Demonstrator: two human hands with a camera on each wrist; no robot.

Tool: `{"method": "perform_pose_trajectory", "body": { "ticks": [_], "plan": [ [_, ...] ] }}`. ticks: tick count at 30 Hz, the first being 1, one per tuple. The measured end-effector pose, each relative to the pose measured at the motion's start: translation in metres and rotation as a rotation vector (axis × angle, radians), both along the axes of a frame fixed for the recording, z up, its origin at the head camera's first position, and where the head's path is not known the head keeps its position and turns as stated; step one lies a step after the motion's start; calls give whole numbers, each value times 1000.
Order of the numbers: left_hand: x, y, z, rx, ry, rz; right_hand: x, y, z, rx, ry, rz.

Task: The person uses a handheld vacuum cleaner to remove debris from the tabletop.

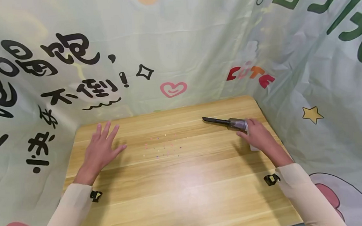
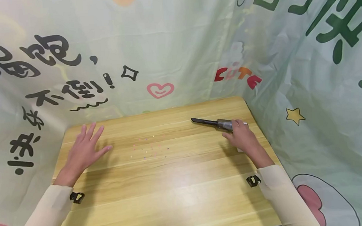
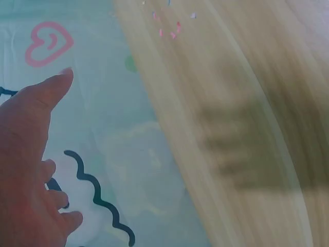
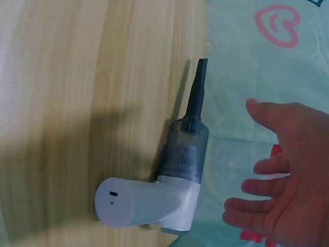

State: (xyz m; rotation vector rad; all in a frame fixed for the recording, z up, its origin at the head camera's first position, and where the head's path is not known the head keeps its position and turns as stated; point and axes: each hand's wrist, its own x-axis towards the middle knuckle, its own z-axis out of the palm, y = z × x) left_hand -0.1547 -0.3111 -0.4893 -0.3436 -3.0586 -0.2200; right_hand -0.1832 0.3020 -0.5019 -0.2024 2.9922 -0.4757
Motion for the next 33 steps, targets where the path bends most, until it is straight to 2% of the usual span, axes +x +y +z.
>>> {"method": "perform_pose_trajectory", "body": {
  "ticks": [6, 14, 19, 24, 33],
  "plan": [
    [-9, 14, 4, 28, 45, -48, -1, 10, -9, -58, 35, -94],
    [-23, 32, 4, 61, 182, -180, -3, 22, -21, -43, 138, -124],
    [-29, 39, 3, 61, 213, -207, -4, 27, -28, -16, 136, -158],
    [-37, 45, 4, 36, 189, -213, -7, 30, -30, 0, 54, -204],
    [-48, 67, 7, 33, 66, -216, -8, 32, -37, -25, -101, -284]
  ]
}}
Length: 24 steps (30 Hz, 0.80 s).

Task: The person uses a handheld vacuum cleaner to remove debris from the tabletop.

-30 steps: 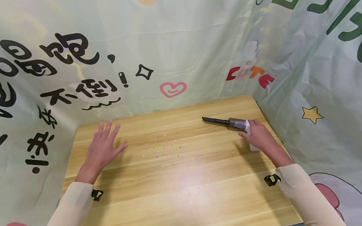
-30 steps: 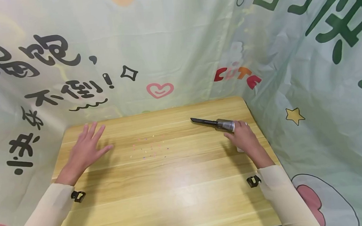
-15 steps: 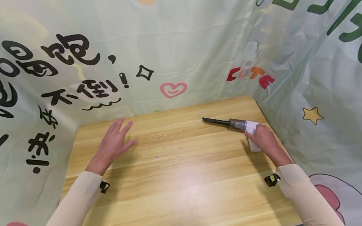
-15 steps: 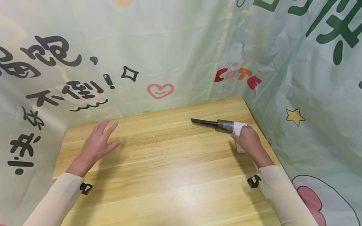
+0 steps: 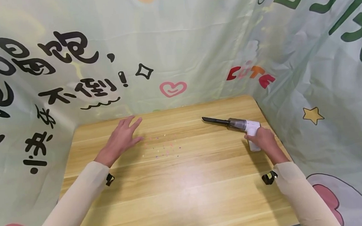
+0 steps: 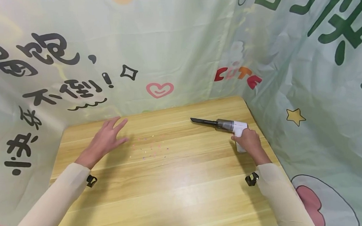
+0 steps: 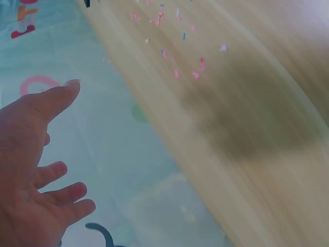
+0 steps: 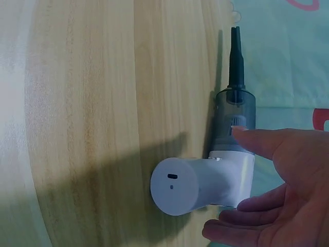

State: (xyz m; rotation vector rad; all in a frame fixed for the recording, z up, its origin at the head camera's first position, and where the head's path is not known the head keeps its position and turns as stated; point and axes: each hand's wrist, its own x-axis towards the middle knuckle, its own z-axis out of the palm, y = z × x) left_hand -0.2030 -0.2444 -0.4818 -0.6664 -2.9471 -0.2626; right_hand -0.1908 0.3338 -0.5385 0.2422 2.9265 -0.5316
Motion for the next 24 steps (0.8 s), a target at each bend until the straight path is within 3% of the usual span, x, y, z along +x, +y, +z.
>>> {"method": "perform_pose_trajectory", "body": {
  "ticks": [4, 13, 24],
  "plan": [
    [-4, 10, 0, 4, -20, -22, -1, 1, -4, -22, -4, -24],
    [-18, 29, -5, 30, 23, -74, -4, 4, -10, -44, -60, -66],
    [-30, 52, 0, 33, -37, -91, -8, 8, -21, -72, -72, -91]
  ]
}}
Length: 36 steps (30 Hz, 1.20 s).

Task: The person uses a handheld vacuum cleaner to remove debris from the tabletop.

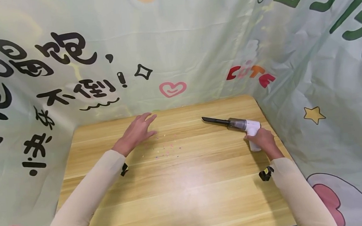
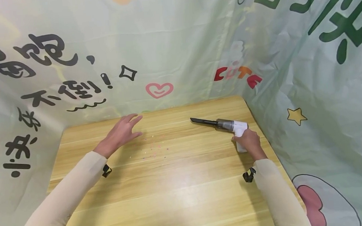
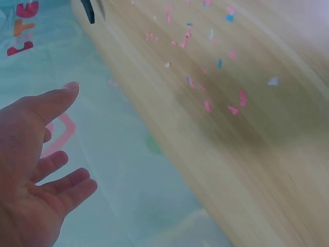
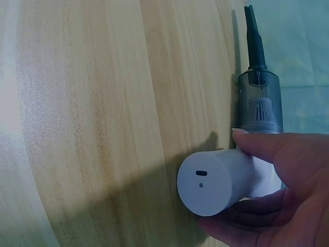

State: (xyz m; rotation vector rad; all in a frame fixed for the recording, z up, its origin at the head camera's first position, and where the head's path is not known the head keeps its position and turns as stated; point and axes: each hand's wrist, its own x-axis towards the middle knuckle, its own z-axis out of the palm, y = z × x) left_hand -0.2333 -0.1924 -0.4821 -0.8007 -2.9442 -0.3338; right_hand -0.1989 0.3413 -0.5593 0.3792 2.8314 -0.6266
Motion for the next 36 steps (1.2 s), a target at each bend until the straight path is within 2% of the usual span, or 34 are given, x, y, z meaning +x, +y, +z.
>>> {"method": "perform_pose_trajectory", "body": {
  "ticks": [10, 19, 29, 36],
  "plan": [
    [-6, 21, -1, -21, -27, -47, -5, 4, -10, -93, -43, -30],
    [-11, 36, -2, -63, -69, -48, -3, 4, -8, -158, -106, -56],
    [-17, 54, -6, -82, -75, -79, 1, 5, -3, -143, -107, 2],
    [-19, 64, -7, -96, -63, -95, 1, 6, -6, -143, -115, 40]
  ]
}}
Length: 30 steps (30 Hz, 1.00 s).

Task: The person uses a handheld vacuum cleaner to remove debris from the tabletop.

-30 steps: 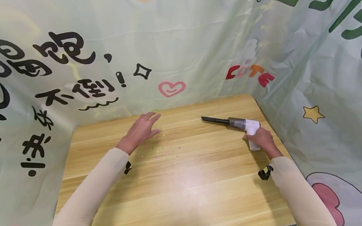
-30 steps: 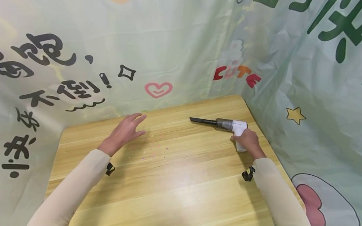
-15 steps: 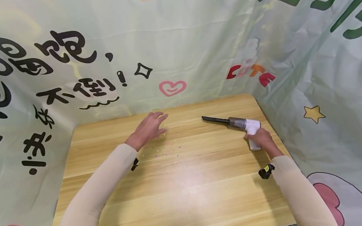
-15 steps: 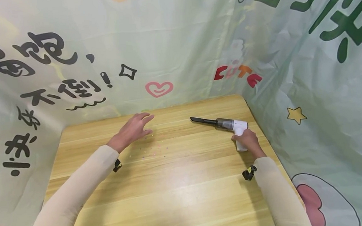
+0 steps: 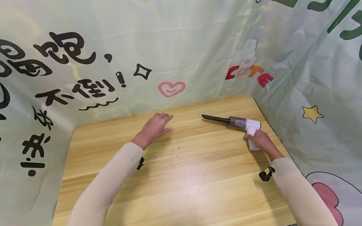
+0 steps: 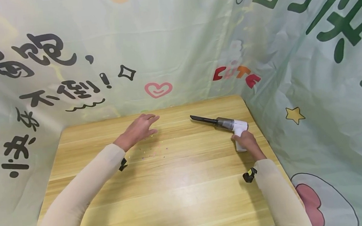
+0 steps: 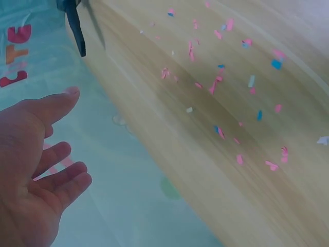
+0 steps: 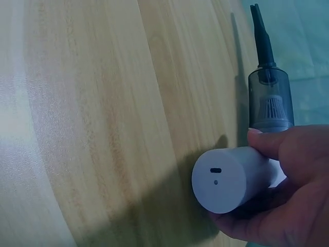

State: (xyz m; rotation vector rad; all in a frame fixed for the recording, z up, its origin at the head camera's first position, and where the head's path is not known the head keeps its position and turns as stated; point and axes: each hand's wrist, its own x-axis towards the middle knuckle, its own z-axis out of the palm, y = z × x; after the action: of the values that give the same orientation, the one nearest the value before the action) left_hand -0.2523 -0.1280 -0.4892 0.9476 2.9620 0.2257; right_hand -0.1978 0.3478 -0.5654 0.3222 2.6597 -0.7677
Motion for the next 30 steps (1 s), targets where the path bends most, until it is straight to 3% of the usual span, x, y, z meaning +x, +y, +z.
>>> {"method": "perform_pose_trajectory", "body": {
  "ticks": [11, 30],
  "plan": [
    [-2, 16, -1, -9, -1, -21, 2, -16, 3, -23, 41, 52],
    [-8, 53, -10, 35, -74, -62, 8, -38, 25, -23, 138, 85]
  ]
}}
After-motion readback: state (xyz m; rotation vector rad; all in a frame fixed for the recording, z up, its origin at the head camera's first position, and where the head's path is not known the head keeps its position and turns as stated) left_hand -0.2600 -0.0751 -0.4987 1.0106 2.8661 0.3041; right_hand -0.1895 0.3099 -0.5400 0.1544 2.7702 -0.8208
